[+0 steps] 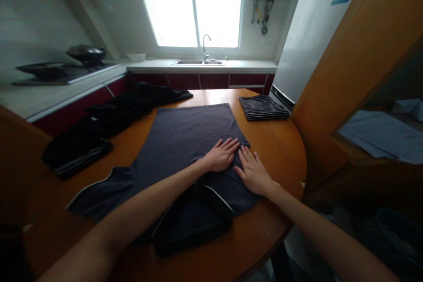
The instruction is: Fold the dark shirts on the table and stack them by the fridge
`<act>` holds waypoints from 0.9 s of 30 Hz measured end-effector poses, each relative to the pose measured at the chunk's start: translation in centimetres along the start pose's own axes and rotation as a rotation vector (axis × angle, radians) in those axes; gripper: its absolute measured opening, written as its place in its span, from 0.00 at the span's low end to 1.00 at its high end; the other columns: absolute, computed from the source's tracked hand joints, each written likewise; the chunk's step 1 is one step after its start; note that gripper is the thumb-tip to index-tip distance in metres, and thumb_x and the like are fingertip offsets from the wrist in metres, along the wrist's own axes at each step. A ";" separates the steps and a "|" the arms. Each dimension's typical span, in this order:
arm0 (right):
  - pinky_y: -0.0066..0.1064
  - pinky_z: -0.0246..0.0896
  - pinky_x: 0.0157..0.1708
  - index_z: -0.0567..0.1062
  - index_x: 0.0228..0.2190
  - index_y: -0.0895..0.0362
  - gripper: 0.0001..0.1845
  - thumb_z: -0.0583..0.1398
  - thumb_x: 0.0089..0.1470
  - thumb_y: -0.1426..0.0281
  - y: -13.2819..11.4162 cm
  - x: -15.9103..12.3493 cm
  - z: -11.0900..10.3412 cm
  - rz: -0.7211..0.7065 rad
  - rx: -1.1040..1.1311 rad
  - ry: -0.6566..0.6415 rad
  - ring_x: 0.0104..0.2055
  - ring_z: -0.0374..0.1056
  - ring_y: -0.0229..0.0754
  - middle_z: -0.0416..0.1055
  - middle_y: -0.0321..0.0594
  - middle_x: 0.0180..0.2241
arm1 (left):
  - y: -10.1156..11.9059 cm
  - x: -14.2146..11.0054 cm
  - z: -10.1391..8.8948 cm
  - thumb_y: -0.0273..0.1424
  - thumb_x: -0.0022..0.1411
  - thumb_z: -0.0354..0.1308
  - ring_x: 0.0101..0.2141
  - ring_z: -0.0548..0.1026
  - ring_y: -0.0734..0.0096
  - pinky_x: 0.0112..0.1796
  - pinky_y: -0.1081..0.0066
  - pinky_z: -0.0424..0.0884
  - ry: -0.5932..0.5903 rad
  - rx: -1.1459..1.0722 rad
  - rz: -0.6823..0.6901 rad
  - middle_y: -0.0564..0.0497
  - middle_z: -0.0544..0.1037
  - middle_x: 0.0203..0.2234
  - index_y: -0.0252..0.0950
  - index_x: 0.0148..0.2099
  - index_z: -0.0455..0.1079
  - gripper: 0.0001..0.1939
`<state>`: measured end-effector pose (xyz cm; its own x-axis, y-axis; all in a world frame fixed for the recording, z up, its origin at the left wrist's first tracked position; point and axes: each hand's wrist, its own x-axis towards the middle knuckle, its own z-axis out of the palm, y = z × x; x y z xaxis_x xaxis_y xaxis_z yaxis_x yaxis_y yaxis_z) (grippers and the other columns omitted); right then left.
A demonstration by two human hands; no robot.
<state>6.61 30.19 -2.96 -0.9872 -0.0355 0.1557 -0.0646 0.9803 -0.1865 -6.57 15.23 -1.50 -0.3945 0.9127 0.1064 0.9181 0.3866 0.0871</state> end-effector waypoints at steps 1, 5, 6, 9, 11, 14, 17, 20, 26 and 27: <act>0.51 0.36 0.69 0.50 0.69 0.61 0.38 0.46 0.66 0.53 0.0 -0.6 0.1 -0.001 -0.014 -0.003 0.73 0.36 0.50 0.41 0.51 0.71 | 0.0 0.0 0.0 0.36 0.73 0.37 0.69 0.47 0.55 0.64 0.47 0.47 0.002 0.000 0.001 0.46 0.48 0.71 0.34 0.72 0.48 0.29; 0.51 0.34 0.69 0.47 0.70 0.59 0.39 0.46 0.66 0.52 0.5 -3.5 -0.4 -0.013 -0.029 -0.021 0.73 0.34 0.49 0.38 0.49 0.71 | 0.1 0.0 -0.2 0.36 0.73 0.38 0.69 0.47 0.55 0.64 0.47 0.47 -0.004 -0.014 -0.010 0.47 0.48 0.71 0.37 0.73 0.47 0.29; 0.51 0.34 0.69 0.45 0.70 0.58 0.39 0.46 0.67 0.53 0.6 -4.2 -0.6 -0.019 -0.023 -0.026 0.73 0.34 0.49 0.38 0.49 0.71 | 0.1 0.0 -0.3 0.35 0.72 0.38 0.69 0.47 0.55 0.64 0.47 0.47 -0.007 -0.016 -0.012 0.46 0.48 0.71 0.37 0.73 0.47 0.29; 0.52 0.35 0.69 0.40 0.70 0.56 0.40 0.47 0.66 0.54 0.7 -6.5 -0.8 -0.027 -0.001 -0.045 0.73 0.33 0.50 0.36 0.48 0.71 | 0.2 0.1 -0.3 0.35 0.72 0.38 0.69 0.47 0.54 0.64 0.46 0.46 -0.006 -0.015 -0.014 0.46 0.49 0.71 0.37 0.73 0.48 0.29; 0.53 0.34 0.69 0.38 0.70 0.54 0.40 0.48 0.66 0.54 0.7 -7.8 -0.9 -0.032 0.016 -0.071 0.73 0.33 0.51 0.36 0.46 0.71 | 0.2 0.1 -0.3 0.35 0.72 0.39 0.69 0.47 0.53 0.64 0.45 0.46 -0.003 -0.012 -0.014 0.46 0.49 0.71 0.37 0.73 0.48 0.30; 0.54 0.35 0.69 0.39 0.70 0.53 0.39 0.48 0.66 0.54 0.8 -9.4 -1.4 -0.019 0.051 -0.129 0.73 0.33 0.51 0.36 0.45 0.71 | 0.2 0.1 -0.3 0.35 0.72 0.38 0.69 0.47 0.53 0.64 0.45 0.46 -0.008 -0.013 -0.016 0.46 0.48 0.71 0.36 0.73 0.48 0.30; 0.55 0.37 0.68 0.45 0.70 0.51 0.37 0.48 0.66 0.53 1.3 -10.2 -2.7 -0.006 0.104 -0.178 0.72 0.36 0.51 0.39 0.43 0.71 | 0.2 0.1 -0.4 0.35 0.72 0.38 0.69 0.47 0.53 0.64 0.45 0.46 -0.020 -0.019 -0.021 0.46 0.48 0.71 0.36 0.73 0.48 0.30; 0.57 0.41 0.67 0.58 0.67 0.46 0.31 0.49 0.65 0.54 2.5 -9.6 -4.6 -0.016 0.160 -0.231 0.71 0.46 0.52 0.52 0.40 0.68 | 0.2 0.2 -0.5 0.35 0.72 0.38 0.69 0.47 0.53 0.64 0.45 0.46 -0.026 -0.022 -0.024 0.46 0.48 0.71 0.37 0.73 0.47 0.30; 0.49 0.50 0.66 0.64 0.64 0.56 0.29 0.47 0.65 0.64 3.2 -3.6 -5.2 0.084 0.225 0.059 0.68 0.54 0.51 0.60 0.46 0.65 | 0.2 0.2 -0.3 0.35 0.72 0.39 0.69 0.46 0.53 0.64 0.45 0.46 -0.025 -0.014 -0.018 0.47 0.47 0.71 0.38 0.73 0.46 0.30; 0.49 0.49 0.66 0.62 0.65 0.58 0.30 0.46 0.64 0.65 2.9 -2.4 -4.6 0.081 0.223 0.093 0.69 0.52 0.50 0.57 0.47 0.66 | 0.1 0.2 -0.2 0.36 0.72 0.39 0.69 0.46 0.53 0.64 0.45 0.46 -0.021 -0.017 -0.016 0.47 0.47 0.71 0.37 0.73 0.46 0.30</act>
<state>9.46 33.98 0.60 -0.9735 0.0692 0.2178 -0.0267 0.9120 -0.4093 -6.51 15.41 -1.25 -0.4084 0.9089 0.0842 0.9106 0.3994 0.1059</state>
